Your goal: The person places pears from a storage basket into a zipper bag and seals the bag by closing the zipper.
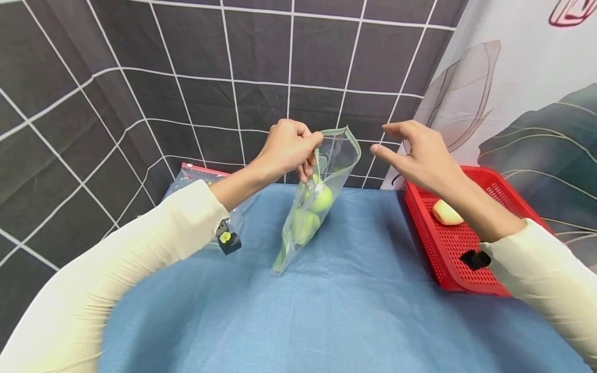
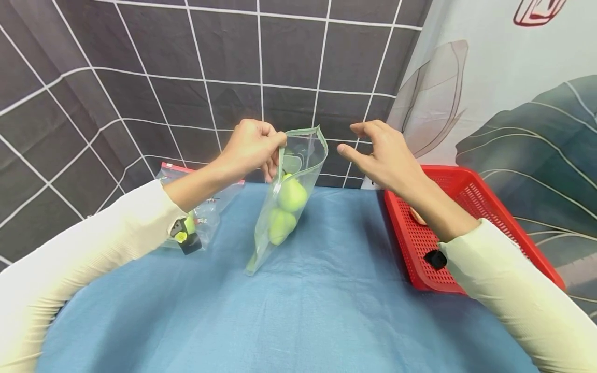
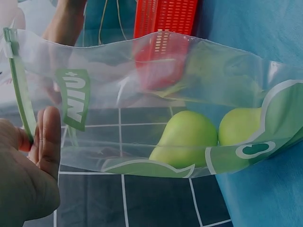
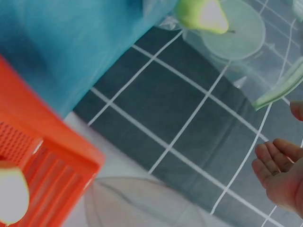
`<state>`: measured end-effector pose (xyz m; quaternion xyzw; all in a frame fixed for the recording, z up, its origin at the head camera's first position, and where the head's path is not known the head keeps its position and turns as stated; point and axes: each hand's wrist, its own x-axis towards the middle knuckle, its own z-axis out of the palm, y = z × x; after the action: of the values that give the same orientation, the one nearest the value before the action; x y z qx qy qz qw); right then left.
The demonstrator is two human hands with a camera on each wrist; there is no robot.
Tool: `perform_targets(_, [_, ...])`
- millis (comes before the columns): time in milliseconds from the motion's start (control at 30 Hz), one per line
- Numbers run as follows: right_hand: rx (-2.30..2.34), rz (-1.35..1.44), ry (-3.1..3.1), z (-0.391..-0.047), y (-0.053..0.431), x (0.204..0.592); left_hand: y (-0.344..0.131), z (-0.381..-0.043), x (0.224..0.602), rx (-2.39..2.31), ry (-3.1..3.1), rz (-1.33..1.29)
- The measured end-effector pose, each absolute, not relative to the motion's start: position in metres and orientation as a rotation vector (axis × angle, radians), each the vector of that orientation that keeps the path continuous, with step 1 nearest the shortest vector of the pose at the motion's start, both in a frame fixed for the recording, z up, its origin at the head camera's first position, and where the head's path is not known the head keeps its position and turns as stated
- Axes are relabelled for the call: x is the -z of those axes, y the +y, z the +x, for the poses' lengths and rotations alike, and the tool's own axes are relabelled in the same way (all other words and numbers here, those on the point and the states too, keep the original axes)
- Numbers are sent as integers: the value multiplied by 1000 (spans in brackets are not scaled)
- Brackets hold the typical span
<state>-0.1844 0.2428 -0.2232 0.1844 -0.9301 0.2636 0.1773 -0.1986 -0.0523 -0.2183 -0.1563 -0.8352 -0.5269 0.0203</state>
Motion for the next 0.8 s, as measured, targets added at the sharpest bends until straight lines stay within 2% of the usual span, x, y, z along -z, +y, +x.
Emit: perform_targets(800, [-346, 468, -2940, -218, 360, 254, -52, -197, 221, 1662, -2597, -496])
